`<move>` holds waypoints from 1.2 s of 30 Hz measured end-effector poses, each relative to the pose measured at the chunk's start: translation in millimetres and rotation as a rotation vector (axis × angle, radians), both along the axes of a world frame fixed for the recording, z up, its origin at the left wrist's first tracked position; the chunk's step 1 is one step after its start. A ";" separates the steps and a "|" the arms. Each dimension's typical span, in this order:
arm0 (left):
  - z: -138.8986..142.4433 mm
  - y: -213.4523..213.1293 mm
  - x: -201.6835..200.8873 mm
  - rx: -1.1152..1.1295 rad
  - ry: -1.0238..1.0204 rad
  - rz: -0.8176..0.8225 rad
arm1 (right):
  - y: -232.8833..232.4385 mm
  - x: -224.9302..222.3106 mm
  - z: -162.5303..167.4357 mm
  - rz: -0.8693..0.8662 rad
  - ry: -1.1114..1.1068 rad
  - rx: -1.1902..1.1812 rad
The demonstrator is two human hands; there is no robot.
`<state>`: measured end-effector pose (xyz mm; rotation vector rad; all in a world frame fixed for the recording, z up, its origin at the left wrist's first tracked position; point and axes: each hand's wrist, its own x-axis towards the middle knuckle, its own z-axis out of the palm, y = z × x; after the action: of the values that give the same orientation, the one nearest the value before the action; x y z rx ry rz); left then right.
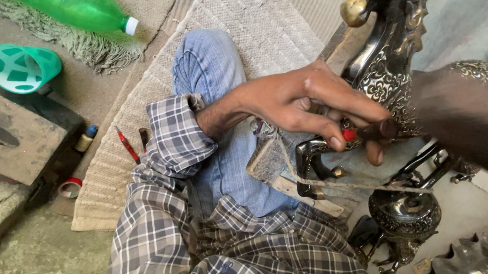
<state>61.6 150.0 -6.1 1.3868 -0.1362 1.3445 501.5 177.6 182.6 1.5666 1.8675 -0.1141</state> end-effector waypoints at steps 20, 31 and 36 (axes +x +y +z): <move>3.9 5.2 -7.4 0.050 0.112 -0.047 | -22.6 24.7 3.2 0.038 0.102 -0.010; 1.1 0.4 -6.6 0.042 0.129 0.039 | -28.9 4.5 -1.2 0.099 0.259 0.010; 9.0 -2.4 -22.0 -0.001 0.045 -0.114 | -34.8 -40.4 3.2 0.218 0.455 0.015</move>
<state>39.5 147.6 3.0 1.3871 -0.1820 1.2188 461.2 142.9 185.8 1.4165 2.3813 -0.3861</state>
